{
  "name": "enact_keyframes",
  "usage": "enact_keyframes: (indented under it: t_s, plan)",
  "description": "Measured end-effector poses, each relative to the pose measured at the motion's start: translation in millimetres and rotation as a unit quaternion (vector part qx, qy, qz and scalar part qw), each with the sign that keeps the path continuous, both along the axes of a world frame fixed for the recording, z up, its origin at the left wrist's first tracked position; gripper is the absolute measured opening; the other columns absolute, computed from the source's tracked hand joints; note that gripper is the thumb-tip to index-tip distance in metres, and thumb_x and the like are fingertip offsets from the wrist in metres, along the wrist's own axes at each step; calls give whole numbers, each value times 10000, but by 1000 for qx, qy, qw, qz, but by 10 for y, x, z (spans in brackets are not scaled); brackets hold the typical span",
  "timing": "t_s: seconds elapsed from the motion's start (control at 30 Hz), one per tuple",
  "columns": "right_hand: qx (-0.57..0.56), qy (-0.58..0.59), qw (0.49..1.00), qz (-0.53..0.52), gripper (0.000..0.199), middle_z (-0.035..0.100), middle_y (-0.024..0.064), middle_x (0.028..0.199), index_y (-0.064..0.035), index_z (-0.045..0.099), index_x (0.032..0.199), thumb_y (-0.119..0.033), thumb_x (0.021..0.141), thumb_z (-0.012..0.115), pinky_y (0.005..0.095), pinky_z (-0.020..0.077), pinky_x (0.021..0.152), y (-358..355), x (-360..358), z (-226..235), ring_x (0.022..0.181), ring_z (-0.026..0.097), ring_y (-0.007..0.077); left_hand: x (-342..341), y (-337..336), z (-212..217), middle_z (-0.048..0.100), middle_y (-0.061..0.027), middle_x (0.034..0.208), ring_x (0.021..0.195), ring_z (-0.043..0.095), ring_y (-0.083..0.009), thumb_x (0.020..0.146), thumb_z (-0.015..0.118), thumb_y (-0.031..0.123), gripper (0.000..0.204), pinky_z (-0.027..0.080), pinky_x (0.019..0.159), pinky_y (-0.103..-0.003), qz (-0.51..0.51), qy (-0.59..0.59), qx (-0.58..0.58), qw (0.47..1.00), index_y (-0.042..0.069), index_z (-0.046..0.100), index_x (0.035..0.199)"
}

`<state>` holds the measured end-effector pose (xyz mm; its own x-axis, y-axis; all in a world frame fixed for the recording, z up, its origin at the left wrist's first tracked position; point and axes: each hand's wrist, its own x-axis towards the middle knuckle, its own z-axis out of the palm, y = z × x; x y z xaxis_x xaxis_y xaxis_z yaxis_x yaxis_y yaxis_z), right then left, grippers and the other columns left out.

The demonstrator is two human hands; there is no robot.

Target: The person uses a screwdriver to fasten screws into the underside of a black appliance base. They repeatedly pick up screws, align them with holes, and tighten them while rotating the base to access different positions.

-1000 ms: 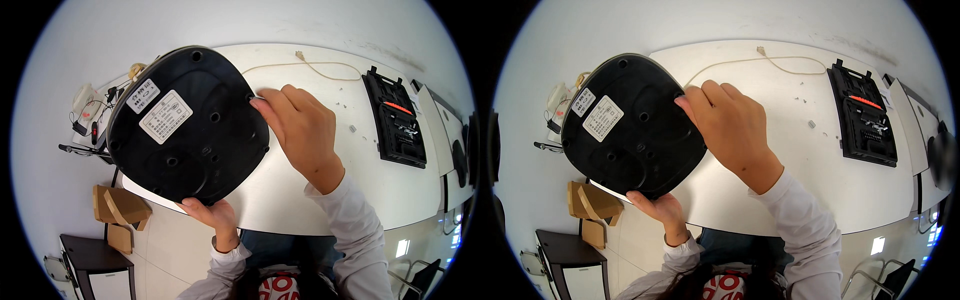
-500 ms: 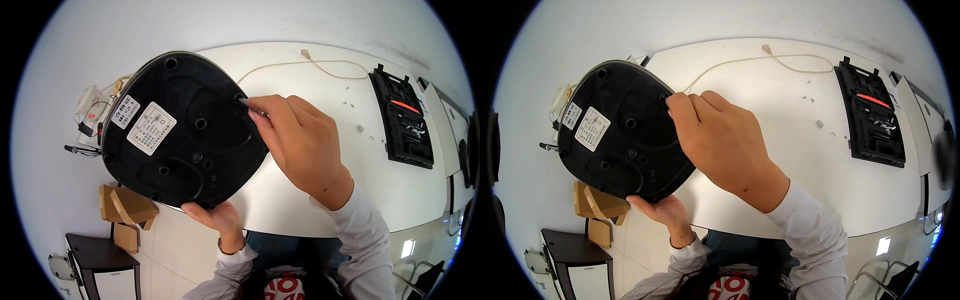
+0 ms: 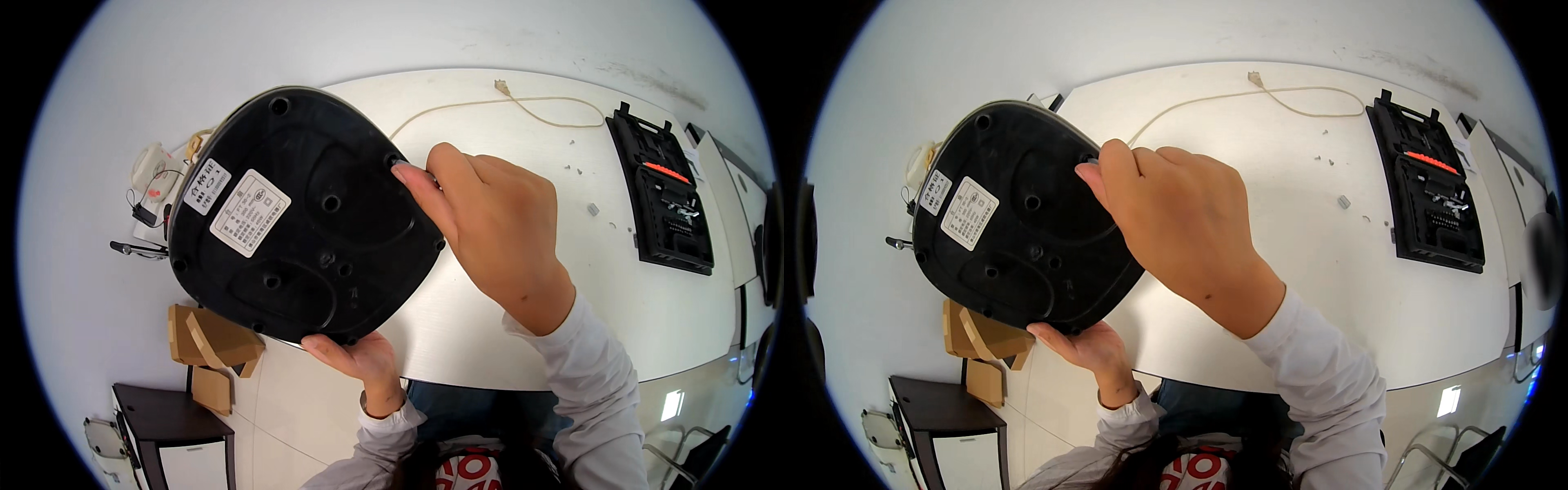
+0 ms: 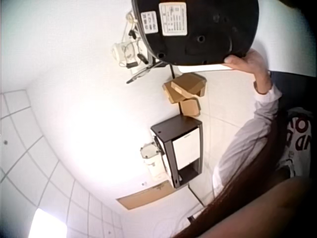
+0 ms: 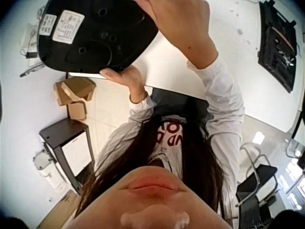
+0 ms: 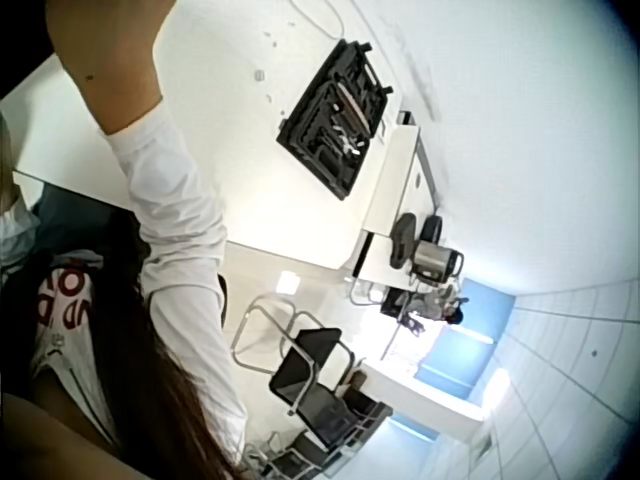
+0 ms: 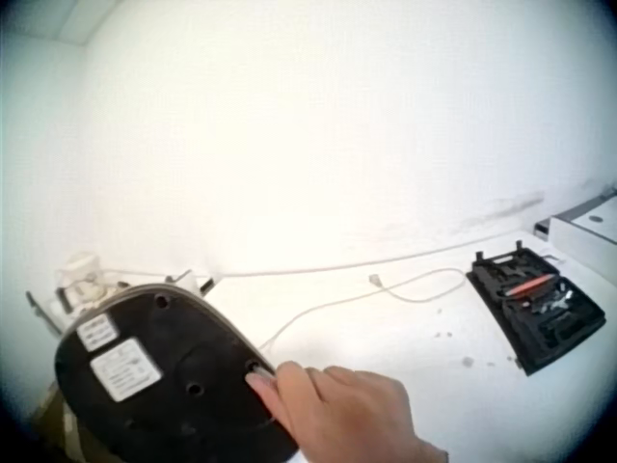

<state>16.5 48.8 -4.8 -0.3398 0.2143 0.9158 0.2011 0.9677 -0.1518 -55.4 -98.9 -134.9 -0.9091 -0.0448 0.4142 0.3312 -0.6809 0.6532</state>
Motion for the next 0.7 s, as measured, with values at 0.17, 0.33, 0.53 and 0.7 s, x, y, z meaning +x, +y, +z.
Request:
enact_keyframes:
  t_s: [0.17, 0.33, 0.53, 0.7]
  plan:
    - [-8, -14, 1000, -19, 306, 428, 38, 503, -93, 506, 678, -220, 819, 746, 300, 291, 396, 22, -2, 8, 418, 404, 187, 1, 2, -14, 425, -67, 1444, 1281, 469, -227, 992, 418, 490, 598, 412, 1060, -353, 1, -3, 0, 1000, 91, 359, 1433]
    - [-17, 5, 1000, -2, 225, 494, 29, 568, -88, 555, 726, -170, 795, 753, 291, 338, 425, -9, -29, 12, 473, 456, 180, 14, 2, 17, 418, -63, 1448, 1287, 462, -221, 988, 418, 503, 604, 421, 1052, -351, -4, -14, -2, 1000, 103, 353, 1436]
    - [-20, 1, 998, 62, 133, 580, 28, 694, -65, 656, 823, -82, 740, 758, 259, 401, 469, 4, 22, -5, 546, 523, 178, 22, 1, 29, 406, -70, 1458, 1295, 454, -225, 987, 402, 523, 637, 394, 1073, -346, 0, -30, 5, 1000, 92, 329, 1450]
    - [-54, 16, 992, 109, 152, 588, 46, 786, -40, 673, 838, -1, 712, 749, 248, 417, 484, -13, 31, 23, 569, 548, 166, 1, 2, 17, 408, -76, 1458, 1296, 454, -227, 985, 398, 532, 651, 391, 1077, -345, 6, -28, 4, 1000, 85, 326, 1452]
